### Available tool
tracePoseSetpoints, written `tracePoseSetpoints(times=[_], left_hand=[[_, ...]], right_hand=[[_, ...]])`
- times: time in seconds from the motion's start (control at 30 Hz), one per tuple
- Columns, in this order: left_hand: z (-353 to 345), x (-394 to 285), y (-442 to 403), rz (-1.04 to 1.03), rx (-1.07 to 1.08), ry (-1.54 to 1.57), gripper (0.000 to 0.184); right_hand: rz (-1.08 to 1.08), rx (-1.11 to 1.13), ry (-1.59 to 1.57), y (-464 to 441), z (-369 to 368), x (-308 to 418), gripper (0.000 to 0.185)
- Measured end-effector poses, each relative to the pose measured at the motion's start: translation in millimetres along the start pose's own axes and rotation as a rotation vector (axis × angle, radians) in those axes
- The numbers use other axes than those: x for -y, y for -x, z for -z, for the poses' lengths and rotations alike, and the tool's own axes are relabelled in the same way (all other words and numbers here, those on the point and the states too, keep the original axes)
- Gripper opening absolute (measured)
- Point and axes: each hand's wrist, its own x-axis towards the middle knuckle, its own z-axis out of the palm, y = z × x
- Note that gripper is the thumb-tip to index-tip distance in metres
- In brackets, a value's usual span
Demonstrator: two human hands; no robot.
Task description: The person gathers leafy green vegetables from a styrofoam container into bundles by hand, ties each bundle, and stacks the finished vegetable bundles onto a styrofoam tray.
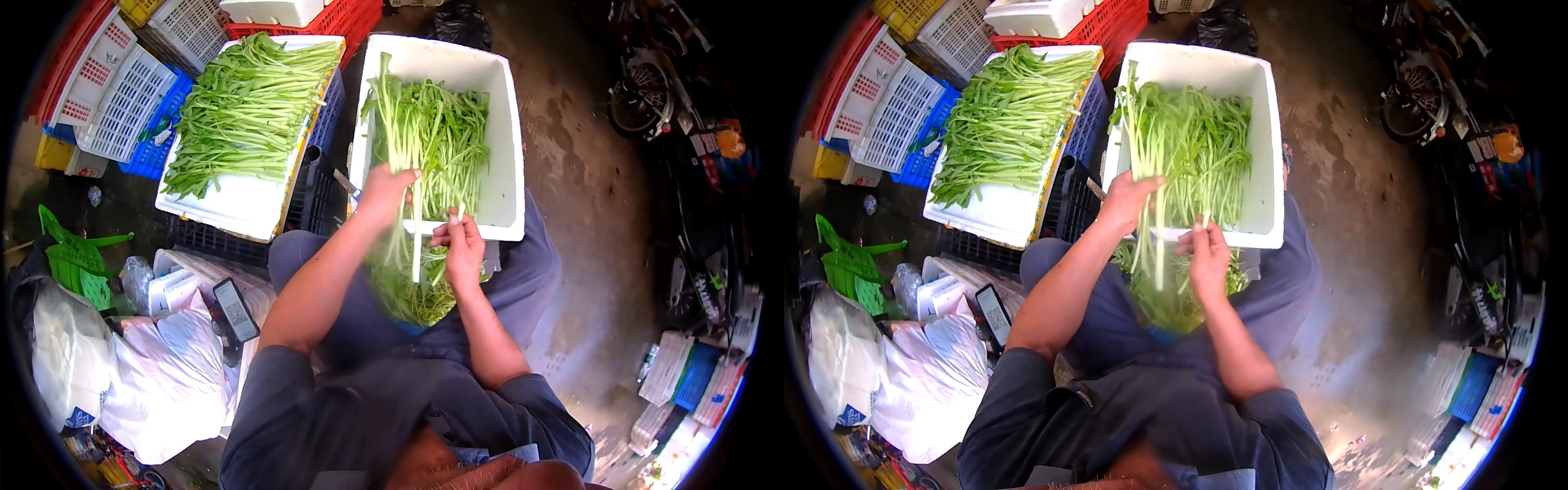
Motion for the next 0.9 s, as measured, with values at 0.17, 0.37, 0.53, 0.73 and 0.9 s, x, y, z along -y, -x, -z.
tracePoseSetpoints(times=[0.17, 0.37, 0.53, 0.73, 0.9], left_hand=[[-1, 1, 1, 0.001, 0.02, 0.002, 0.025], [-2, 6, 1, 0.056, 0.08, -0.025, 0.029], [0, 15, -2, 0.112, 0.159, -0.022, 0.024], [12, 32, -10, 0.177, 0.21, 0.205, 0.025], [-4, 1, 7, 0.241, 0.184, 0.375, 0.032]], right_hand=[[0.143, -0.028, 0.059, -1, 7, 29, 0.037], [0.42, 0.055, 0.404, 5, -2, 50, 0.044], [0.268, 0.207, 0.799, 16, -22, 70, 0.046], [0.418, 0.271, 0.978, 15, -23, 51, 0.045], [0.455, 0.262, 1.019, 15, -27, 49, 0.045]])
